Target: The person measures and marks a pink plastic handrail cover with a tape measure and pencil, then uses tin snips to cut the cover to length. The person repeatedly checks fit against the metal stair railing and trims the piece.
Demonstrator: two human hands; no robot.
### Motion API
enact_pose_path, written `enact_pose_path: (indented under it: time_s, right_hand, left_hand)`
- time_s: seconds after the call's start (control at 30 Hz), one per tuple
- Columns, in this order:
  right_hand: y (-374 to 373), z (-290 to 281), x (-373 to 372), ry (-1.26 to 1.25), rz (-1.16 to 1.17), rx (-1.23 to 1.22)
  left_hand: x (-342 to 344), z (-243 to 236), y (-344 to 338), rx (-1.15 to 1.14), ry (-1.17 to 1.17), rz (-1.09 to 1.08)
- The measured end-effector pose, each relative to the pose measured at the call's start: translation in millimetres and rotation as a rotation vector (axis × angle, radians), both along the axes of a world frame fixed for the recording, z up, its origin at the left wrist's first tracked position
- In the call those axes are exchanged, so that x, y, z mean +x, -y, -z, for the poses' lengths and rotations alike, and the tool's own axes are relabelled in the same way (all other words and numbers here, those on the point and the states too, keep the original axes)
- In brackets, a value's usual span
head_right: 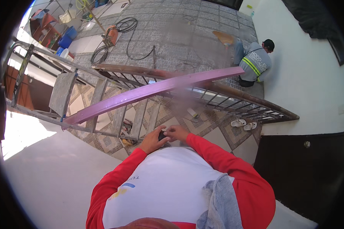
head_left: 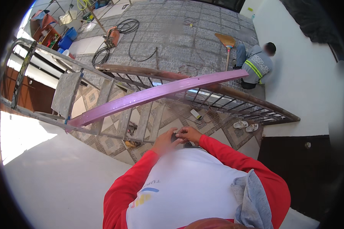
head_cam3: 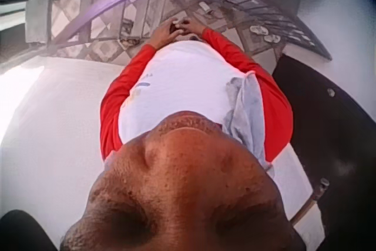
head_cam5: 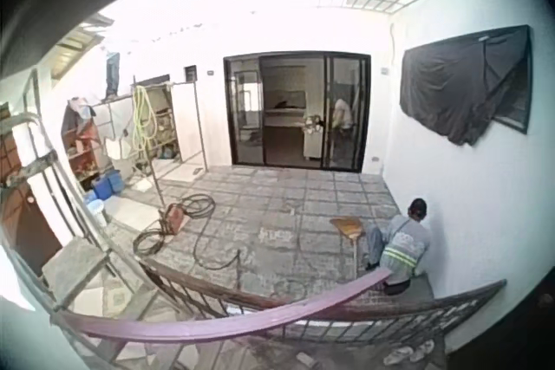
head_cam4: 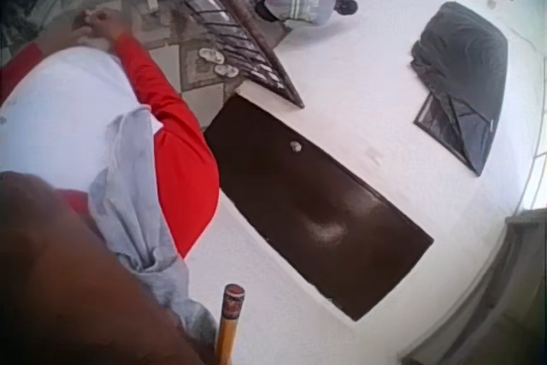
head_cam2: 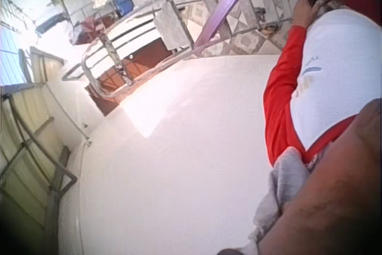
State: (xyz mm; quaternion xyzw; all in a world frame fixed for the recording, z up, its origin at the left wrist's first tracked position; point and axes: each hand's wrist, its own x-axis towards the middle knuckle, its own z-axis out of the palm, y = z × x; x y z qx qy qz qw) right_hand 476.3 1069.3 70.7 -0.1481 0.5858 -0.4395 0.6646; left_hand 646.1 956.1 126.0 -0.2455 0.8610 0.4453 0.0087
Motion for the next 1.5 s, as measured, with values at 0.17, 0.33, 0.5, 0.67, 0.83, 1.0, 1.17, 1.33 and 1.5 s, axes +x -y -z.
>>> enact_pose_path:
  time_s: [0.17, 0.33, 0.5, 0.67, 0.83, 1.0, 1.17, 1.33, 1.5]
  right_hand:
    - [16, -7, -9, 0.018, 0.071, -0.048]
    - [31, 2, -54, -0.003, 0.228, -0.026]
    - [72, 36, -71, 0.199, 0.340, -0.036]
    - [155, 89, -117, 0.421, 0.990, -0.065]
    - [184, 123, -141, 0.506, 1.202, -0.204]
    - [158, 117, -124, 0.468, 1.296, -0.216]
    - [78, 90, -87, 0.505, 1.210, -0.278]
    - [35, 79, -60, 0.559, 1.208, -0.294]
    - [28, 91, -53, 0.581, 1.208, -0.376]
  left_hand:
    - [34, 25, 46, -0.068, 0.092, 0.105]
    - [102, 84, 97, -0.040, 0.185, -0.030]
    - [147, 101, 119, 0.097, 0.259, -0.187]
    - [144, 70, 124, 0.177, 0.235, -0.446]
    - [120, 25, 125, 0.252, 0.127, -0.570]
    - [81, -10, 143, 0.227, 0.042, -0.528]
    - [57, -7, 150, 0.298, -0.006, -0.549]
    - [57, 10, 150, 0.318, -0.029, -0.498]
    - [61, 26, 148, 0.341, -0.030, -0.505]
